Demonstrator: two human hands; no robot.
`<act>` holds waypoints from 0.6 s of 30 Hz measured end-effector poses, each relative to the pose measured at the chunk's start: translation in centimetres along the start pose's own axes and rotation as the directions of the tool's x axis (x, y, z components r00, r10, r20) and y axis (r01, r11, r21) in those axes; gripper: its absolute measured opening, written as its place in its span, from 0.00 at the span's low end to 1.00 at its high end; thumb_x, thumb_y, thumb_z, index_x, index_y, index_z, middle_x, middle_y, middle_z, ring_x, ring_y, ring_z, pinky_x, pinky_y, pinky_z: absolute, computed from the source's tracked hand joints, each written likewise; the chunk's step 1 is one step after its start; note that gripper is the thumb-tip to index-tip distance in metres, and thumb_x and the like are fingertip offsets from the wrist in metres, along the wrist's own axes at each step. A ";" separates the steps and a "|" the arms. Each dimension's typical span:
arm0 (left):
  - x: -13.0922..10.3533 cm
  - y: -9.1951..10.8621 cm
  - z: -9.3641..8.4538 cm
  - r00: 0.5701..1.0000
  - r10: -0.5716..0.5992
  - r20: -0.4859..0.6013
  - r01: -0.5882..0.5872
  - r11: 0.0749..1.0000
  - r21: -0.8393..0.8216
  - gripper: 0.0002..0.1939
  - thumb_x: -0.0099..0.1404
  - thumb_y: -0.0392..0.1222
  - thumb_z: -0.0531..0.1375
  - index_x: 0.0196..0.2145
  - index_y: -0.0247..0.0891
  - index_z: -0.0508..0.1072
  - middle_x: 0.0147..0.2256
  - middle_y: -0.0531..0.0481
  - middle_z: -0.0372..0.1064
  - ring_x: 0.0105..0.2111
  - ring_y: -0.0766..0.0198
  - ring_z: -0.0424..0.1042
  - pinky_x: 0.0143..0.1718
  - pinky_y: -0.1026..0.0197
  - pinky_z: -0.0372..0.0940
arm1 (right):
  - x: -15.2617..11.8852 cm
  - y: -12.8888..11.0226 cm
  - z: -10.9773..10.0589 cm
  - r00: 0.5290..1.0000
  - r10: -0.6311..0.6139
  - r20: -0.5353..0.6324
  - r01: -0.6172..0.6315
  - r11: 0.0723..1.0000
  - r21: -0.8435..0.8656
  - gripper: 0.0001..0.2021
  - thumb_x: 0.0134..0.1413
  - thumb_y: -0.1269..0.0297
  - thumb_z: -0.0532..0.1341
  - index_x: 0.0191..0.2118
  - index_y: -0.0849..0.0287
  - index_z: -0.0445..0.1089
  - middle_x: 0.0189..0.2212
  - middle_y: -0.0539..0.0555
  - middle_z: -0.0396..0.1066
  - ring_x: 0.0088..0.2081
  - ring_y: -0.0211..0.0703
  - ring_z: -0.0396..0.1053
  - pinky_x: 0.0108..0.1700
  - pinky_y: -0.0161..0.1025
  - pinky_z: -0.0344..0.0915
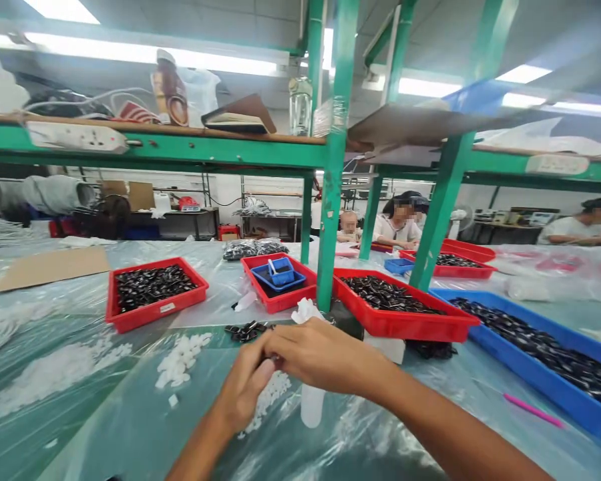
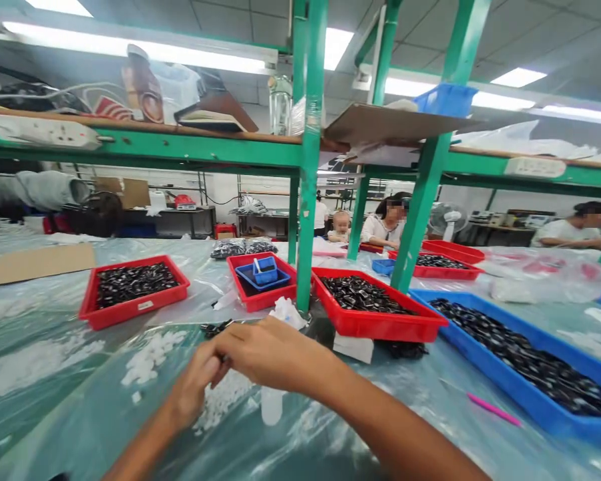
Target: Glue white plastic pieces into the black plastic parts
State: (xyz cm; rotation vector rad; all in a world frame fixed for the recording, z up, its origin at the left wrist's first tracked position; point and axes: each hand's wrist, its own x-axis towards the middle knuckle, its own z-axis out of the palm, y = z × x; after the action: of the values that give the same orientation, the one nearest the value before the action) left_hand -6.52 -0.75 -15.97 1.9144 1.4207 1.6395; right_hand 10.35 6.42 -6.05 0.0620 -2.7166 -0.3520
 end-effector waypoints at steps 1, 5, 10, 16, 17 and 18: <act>0.1 0.2 0.0 0.999 0.023 0.036 -0.023 1.000 0.000 0.26 0.70 0.63 0.47 0.33 0.39 0.72 0.24 0.51 0.63 0.26 0.59 0.61 0.31 0.58 0.59 | 0.0 0.1 -0.2 0.999 0.030 0.018 -0.030 0.999 0.012 0.04 0.64 0.73 0.61 0.44 0.59 0.68 0.38 0.50 0.75 0.33 0.38 0.71 0.29 0.38 0.56; 0.6 -0.4 -0.3 1.000 -0.022 0.015 0.021 0.996 0.083 0.23 0.74 0.56 0.39 0.41 0.39 0.67 0.19 0.58 0.54 0.21 0.61 0.57 0.29 0.59 0.51 | -1.2 0.5 -0.9 0.974 0.226 -0.025 -0.220 0.963 0.155 0.02 0.67 0.65 0.59 0.40 0.57 0.68 0.32 0.49 0.73 0.29 0.38 0.69 0.30 0.37 0.59; 1.1 -0.3 -1.4 0.990 -0.063 -0.127 0.089 0.972 0.216 0.18 0.75 0.49 0.39 0.40 0.41 0.64 0.18 0.59 0.52 0.20 0.60 0.59 0.28 0.59 0.48 | -9.3 -0.7 -2.7 0.792 0.611 0.007 -0.533 0.684 0.498 0.14 0.69 0.50 0.54 0.36 0.53 0.66 0.24 0.52 0.70 0.25 0.42 0.70 0.27 0.40 0.68; 1.4 1.1 -1.4 0.990 -0.111 -0.089 0.137 0.919 0.370 0.15 0.73 0.51 0.44 0.40 0.42 0.64 0.20 0.54 0.64 0.25 0.55 0.70 0.30 0.59 0.50 | -24.9 -0.6 -8.1 0.330 0.937 0.113 -0.871 0.256 0.420 0.25 0.49 0.29 0.61 0.27 0.46 0.71 0.21 0.65 0.70 0.21 0.45 0.71 0.24 0.42 0.69; 1.4 1.0 -1.2 0.986 -0.150 -0.074 0.167 0.902 0.398 0.15 0.73 0.52 0.44 0.38 0.42 0.64 0.20 0.54 0.65 0.26 0.54 0.71 0.30 0.59 0.50 | -27.0 -0.5 -9.2 0.290 0.955 0.057 -0.895 0.249 0.369 0.26 0.46 0.28 0.62 0.25 0.47 0.71 0.20 0.65 0.70 0.19 0.45 0.70 0.22 0.42 0.68; 1.5 0.8 -1.1 0.980 -0.187 -0.066 0.197 0.883 0.427 0.15 0.72 0.53 0.45 0.37 0.43 0.63 0.20 0.54 0.65 0.26 0.53 0.71 0.30 0.59 0.50 | -28.7 -0.4 -10.2 0.278 0.960 -0.014 -0.912 0.268 0.311 0.25 0.47 0.29 0.63 0.24 0.47 0.70 0.18 0.64 0.70 0.17 0.45 0.69 0.20 0.42 0.66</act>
State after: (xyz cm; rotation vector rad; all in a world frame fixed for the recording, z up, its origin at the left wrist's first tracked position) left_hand -7.22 -0.40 -14.15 1.8857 2.0512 1.3394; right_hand 40.77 6.31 -8.05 -1.3656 -2.0335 0.3645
